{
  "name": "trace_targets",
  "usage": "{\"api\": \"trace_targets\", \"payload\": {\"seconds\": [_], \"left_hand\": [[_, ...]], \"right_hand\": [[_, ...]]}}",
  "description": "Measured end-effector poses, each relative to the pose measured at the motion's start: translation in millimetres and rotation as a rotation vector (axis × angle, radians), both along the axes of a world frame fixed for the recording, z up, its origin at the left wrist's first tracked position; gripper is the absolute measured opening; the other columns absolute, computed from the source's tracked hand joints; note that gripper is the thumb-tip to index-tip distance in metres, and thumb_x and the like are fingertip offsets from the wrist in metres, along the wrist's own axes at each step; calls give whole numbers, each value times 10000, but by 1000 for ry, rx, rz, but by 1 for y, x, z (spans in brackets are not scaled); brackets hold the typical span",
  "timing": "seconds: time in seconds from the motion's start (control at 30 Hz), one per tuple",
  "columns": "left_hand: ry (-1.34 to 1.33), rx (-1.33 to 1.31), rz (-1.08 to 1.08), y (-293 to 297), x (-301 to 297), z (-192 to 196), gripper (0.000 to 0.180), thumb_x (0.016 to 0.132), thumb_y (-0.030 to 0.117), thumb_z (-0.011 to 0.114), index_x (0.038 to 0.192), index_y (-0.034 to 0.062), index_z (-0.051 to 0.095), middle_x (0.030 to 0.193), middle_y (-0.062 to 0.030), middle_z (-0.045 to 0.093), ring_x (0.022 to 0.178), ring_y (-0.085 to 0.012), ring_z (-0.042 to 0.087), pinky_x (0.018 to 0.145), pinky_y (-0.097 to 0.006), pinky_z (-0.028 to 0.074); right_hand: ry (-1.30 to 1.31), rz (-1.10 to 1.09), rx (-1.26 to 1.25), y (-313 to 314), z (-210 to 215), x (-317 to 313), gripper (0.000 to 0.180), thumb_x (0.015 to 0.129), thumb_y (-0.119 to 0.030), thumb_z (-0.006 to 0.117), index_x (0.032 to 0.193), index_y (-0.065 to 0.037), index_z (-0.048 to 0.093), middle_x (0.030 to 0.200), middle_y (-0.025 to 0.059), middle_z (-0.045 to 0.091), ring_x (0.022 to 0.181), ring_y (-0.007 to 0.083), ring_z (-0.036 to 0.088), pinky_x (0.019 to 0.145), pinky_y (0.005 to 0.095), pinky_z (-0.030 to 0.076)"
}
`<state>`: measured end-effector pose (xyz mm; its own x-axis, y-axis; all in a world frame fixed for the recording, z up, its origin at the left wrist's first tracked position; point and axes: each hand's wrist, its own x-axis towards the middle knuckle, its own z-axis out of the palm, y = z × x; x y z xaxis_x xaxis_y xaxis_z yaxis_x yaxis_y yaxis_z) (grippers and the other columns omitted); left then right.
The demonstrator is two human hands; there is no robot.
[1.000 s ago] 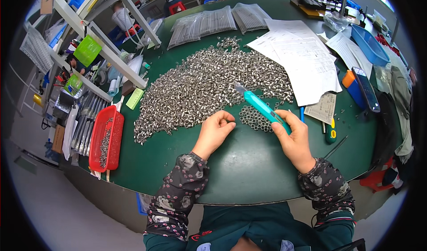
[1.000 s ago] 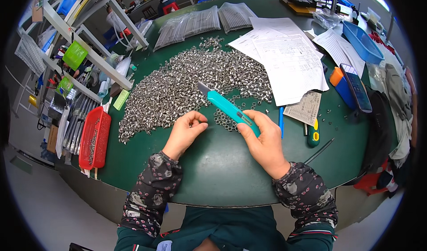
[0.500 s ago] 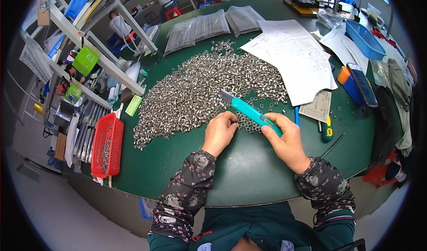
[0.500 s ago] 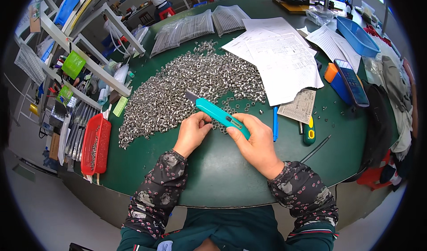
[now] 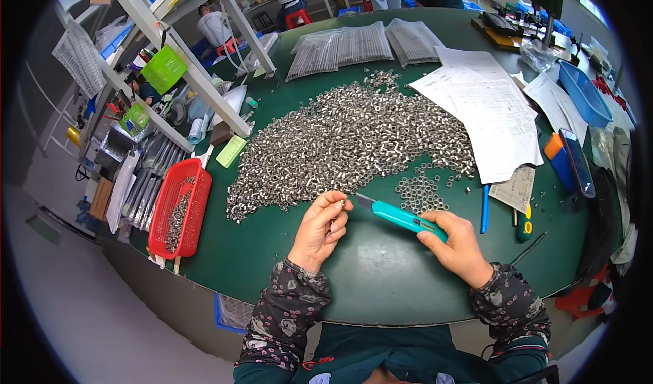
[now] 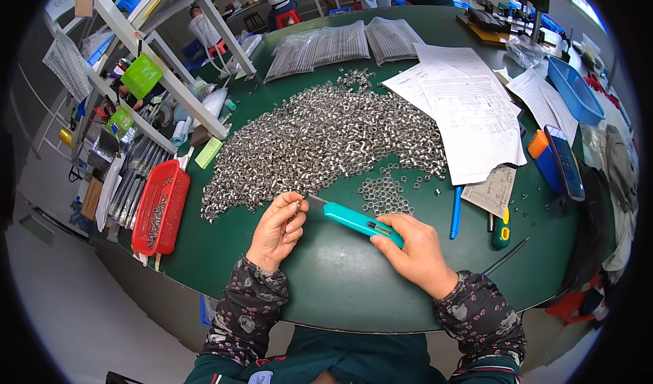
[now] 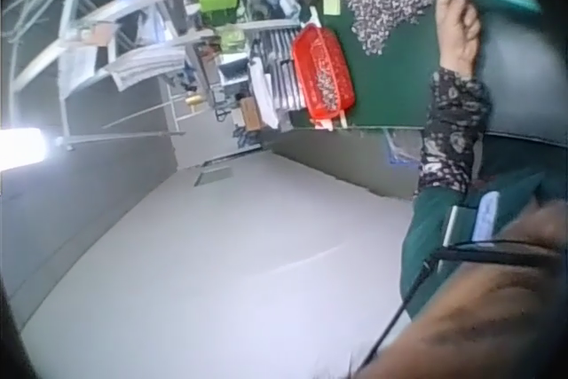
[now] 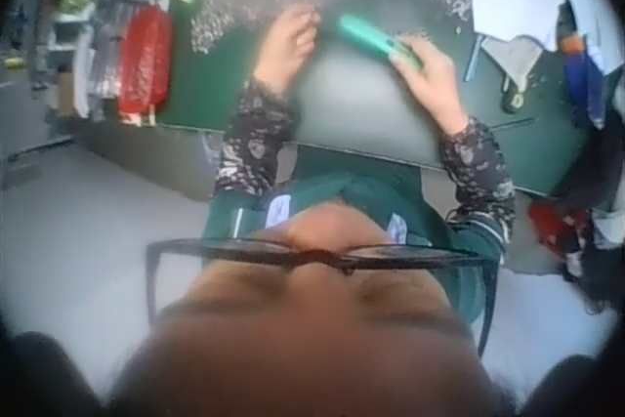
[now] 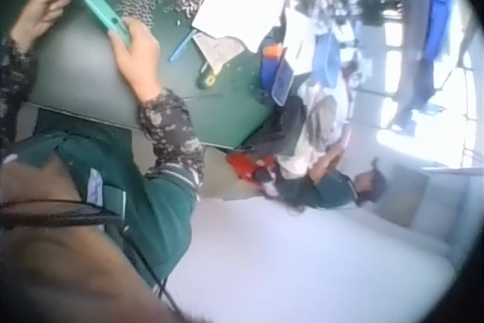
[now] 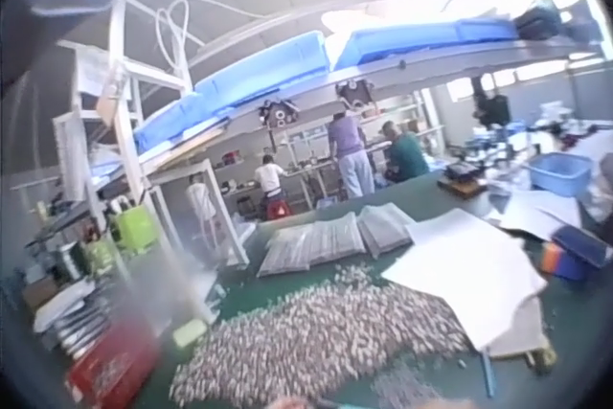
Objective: Inspecting and sorting small metal components on a workbench using a utility knife.
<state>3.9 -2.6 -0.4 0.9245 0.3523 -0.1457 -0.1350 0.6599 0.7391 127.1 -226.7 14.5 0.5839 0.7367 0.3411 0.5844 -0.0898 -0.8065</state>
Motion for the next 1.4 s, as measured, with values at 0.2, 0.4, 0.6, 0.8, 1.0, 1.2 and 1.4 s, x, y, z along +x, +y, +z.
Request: {"api": "trace_targets", "payload": {"seconds": [0.2,0.4,0.6,0.8,1.0,1.2,1.4], "left_hand": [[19,51,-7,3,0,-3,190,882,68,471,1065,34,510,821,-36,526,501,-16,363,363,-134,256],[-1,67,-6,-1,0,-7,125,879,61,474,994,29,513,788,-35,529,492,-21,361,353,-138,249],[-1,94,-20,-4,0,-6,101,880,80,495,966,32,515,743,-15,533,469,-17,347,354,-140,240],[14,106,-13,-6,0,-8,103,879,90,507,964,35,519,715,0,537,453,-10,340,362,-138,230],[14,140,-17,-5,0,-10,104,883,109,507,955,35,523,709,2,534,449,-6,343,369,-136,234],[33,160,-11,-6,-2,-9,109,889,127,502,949,38,522,697,8,514,451,-5,339,373,-136,236],[54,185,-7,-8,-1,-7,108,892,132,499,943,40,522,697,11,501,463,-6,341,381,-135,240]], "right_hand": [[40,47,-102,2,-4,0,294,771,-223,624,961,-2,589,877,160,606,784,313,593,684,359,466],[55,80,-127,3,-4,-1,292,775,-233,620,952,-2,593,876,159,610,782,313,592,687,363,464],[67,100,-122,3,-4,0,251,770,-184,611,936,3,598,824,148,607,703,259,593,608,319,454],[71,83,-158,1,-4,-1,247,774,-197,613,934,-9,606,807,139,608,690,261,591,606,324,454],[-57,13,-146,1,-4,-4,253,779,-257,606,932,-56,620,769,119,602,658,300,580,589,377,455],[-93,-9,-182,1,1,-6,251,756,-213,636,936,-40,615,790,135,596,696,301,581,603,351,458],[-133,-25,-181,1,4,-6,246,756,-212,634,940,-50,614,754,126,581,668,300,570,578,364,448]]}}
